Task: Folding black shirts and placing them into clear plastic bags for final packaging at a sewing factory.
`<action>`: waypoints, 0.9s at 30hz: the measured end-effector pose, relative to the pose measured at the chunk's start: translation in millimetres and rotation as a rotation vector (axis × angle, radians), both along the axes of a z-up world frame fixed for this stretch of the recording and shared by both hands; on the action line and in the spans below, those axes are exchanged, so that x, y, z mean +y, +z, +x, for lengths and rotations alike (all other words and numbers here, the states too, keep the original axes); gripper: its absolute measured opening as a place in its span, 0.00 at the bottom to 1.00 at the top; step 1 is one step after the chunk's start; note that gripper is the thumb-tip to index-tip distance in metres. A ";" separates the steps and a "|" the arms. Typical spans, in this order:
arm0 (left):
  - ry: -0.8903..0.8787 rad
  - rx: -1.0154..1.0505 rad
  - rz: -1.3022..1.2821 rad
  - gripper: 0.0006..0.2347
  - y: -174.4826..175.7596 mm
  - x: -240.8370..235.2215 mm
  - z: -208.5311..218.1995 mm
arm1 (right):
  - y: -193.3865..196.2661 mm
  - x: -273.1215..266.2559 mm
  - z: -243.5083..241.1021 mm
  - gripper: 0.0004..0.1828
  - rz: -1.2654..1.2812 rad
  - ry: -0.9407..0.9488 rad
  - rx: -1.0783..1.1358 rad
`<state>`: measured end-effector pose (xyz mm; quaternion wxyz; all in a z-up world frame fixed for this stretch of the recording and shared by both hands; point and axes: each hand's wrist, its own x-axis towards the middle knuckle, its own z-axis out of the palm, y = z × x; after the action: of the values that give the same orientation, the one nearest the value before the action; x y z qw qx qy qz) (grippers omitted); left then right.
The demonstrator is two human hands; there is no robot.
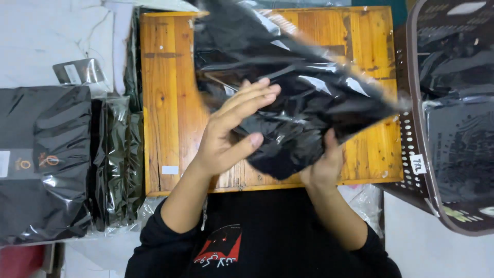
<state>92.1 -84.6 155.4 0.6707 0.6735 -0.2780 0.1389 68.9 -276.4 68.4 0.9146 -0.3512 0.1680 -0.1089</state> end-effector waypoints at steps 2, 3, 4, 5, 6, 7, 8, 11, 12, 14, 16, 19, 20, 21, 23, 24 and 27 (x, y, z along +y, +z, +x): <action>0.162 -0.076 0.160 0.18 -23.1 3.6 6.6 | -48.6 -43.5 4.6 0.15 -0.147 -0.042 0.188; 0.321 -0.145 0.318 0.16 -34.7 5.0 11.3 | -73.0 -65.6 7.9 0.15 -0.292 -0.089 0.384; 0.317 -0.153 0.317 0.16 -49.2 7.9 12.5 | -83.6 -77.9 6.8 0.15 -0.291 -0.096 0.378; 0.411 -0.122 0.549 0.19 -64.3 11.1 14.5 | -94.9 -90.0 6.1 0.21 -0.596 -0.199 0.223; 0.507 -0.078 0.782 0.23 -81.0 13.6 11.8 | -106.7 -103.1 1.7 0.41 -0.902 -0.290 0.067; 0.507 -0.073 0.781 0.23 -98.1 15.7 10.9 | -95.4 -101.7 -1.4 0.41 -0.905 -0.288 0.069; 0.504 0.032 0.914 0.24 -115.4 18.4 9.4 | -84.4 -99.7 -3.3 0.41 -1.161 -0.226 -0.010; 0.511 0.137 1.029 0.26 -137.3 21.5 6.2 | -64.5 -81.8 -1.7 0.39 -1.544 -0.056 -0.177; 0.523 0.121 1.010 0.27 -139.0 21.9 7.2 | -60.0 -73.7 1.3 0.38 -1.668 0.035 -0.267; 0.546 0.155 1.014 0.27 -137.8 22.7 11.6 | -62.2 -52.7 3.2 0.36 -1.784 0.210 -0.168; 0.577 0.190 1.015 0.28 -134.2 26.1 15.5 | -57.6 -42.2 3.8 0.35 -1.894 0.392 -0.074; 0.562 0.346 1.146 0.22 -137.5 35.2 19.1 | -47.1 -39.5 5.6 0.36 -1.939 0.438 -0.029; 0.579 0.295 1.109 0.23 -147.5 35.7 17.8 | -46.8 -38.9 4.3 0.36 -1.911 0.433 -0.024; 0.595 0.243 1.072 0.23 -157.5 35.8 16.6 | -46.6 -38.7 3.1 0.35 -1.883 0.428 -0.019; 0.593 0.251 1.062 0.23 -157.7 35.7 16.2 | -45.6 -38.1 2.1 0.35 -1.868 0.434 -0.015; 0.592 0.257 1.052 0.23 -157.9 35.5 15.9 | -45.0 -38.0 2.1 0.35 -1.853 0.439 -0.012; 0.573 0.298 1.012 0.23 -154.5 35.4 17.1 | -44.1 -38.1 3.3 0.35 -1.893 0.462 0.015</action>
<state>109.2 -49.2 0.9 0.2344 0.9695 -0.0198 0.0684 72.1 -314.5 24.3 0.2519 -0.9660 -0.0563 -0.0147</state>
